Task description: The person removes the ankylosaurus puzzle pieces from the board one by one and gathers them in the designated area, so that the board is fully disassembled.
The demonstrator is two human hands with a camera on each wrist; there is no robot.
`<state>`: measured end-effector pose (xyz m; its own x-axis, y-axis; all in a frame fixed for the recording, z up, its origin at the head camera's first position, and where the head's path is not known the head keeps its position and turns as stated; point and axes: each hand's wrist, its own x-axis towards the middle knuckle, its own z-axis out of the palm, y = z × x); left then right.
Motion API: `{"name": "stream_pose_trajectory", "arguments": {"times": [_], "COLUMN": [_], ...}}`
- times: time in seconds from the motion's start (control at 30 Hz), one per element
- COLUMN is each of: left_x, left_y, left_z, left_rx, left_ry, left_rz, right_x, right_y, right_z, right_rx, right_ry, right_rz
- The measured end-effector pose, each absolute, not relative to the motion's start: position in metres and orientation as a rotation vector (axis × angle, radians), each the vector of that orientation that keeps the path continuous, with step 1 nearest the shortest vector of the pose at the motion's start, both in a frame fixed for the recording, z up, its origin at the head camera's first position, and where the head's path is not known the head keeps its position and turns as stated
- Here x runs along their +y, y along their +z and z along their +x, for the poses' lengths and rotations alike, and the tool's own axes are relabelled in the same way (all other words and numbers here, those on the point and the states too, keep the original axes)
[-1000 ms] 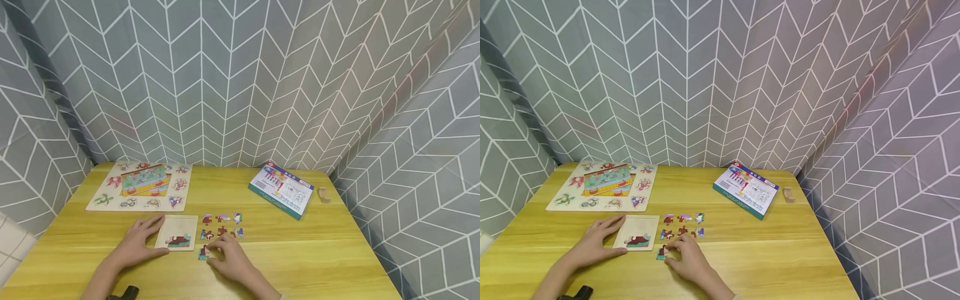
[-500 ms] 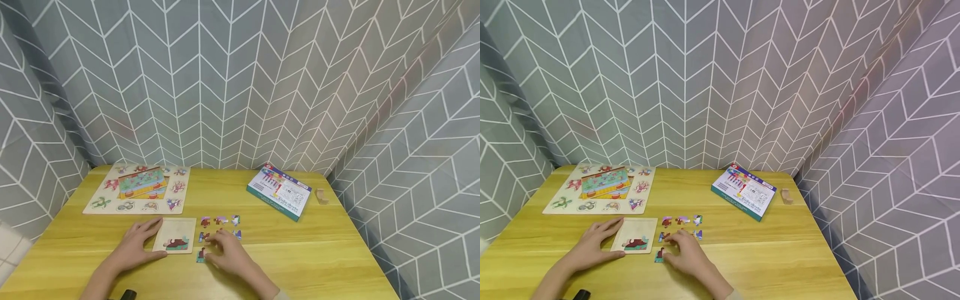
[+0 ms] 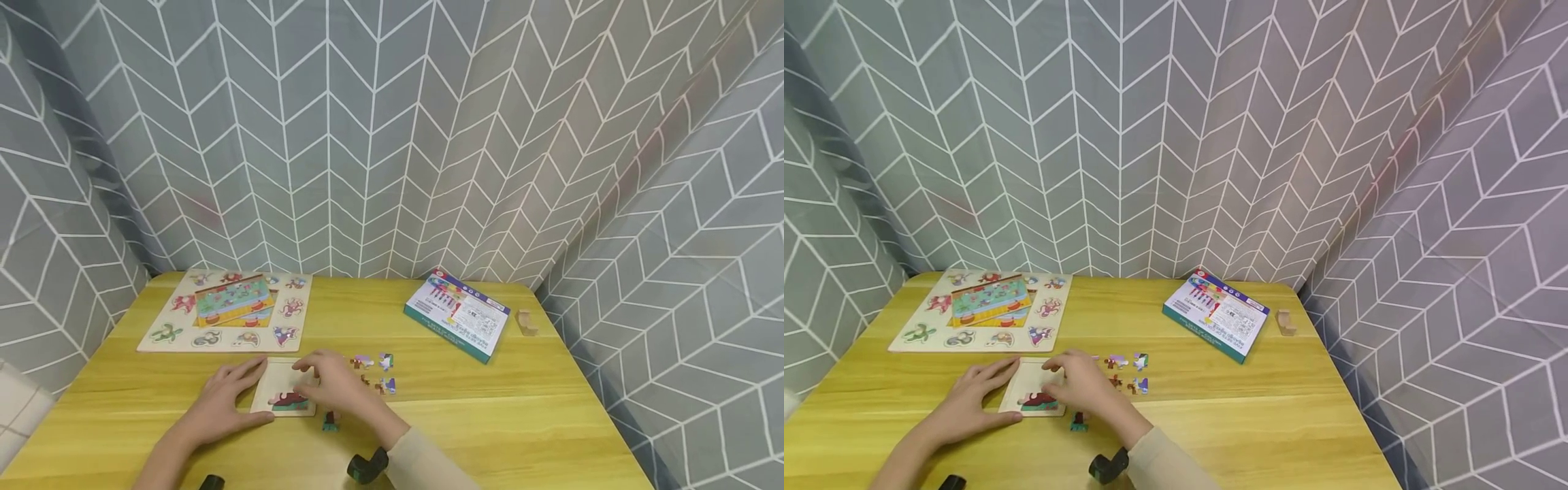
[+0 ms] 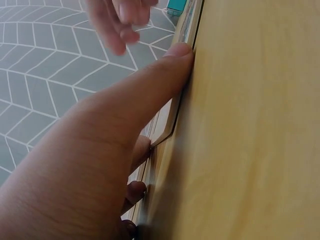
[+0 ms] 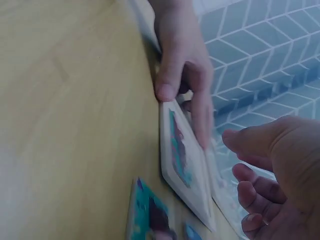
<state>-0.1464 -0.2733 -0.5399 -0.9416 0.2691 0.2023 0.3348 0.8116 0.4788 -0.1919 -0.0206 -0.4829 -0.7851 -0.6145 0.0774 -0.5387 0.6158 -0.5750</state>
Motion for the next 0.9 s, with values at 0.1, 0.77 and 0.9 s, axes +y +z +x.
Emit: {"name": "stream_pose_trajectory", "arguments": {"times": [0.1, 0.77, 0.9], "left_x": [-0.273, -0.275, -0.275], "left_y": [-0.540, -0.542, -0.542], "left_z": [-0.145, -0.148, -0.148], "left_rx": [-2.870, -2.868, -2.862], "left_ry": [-0.799, -0.816, -0.821], "left_rz": [-0.484, -0.494, -0.490], "right_x": [-0.036, -0.051, -0.051], "right_y": [-0.487, -0.499, -0.497], "right_z": [-0.197, -0.199, -0.197], "right_rx": [2.704, 2.618, 2.622], "right_ry": [-0.814, -0.537, -0.506], "right_rz": [-0.997, -1.277, -1.244]}}
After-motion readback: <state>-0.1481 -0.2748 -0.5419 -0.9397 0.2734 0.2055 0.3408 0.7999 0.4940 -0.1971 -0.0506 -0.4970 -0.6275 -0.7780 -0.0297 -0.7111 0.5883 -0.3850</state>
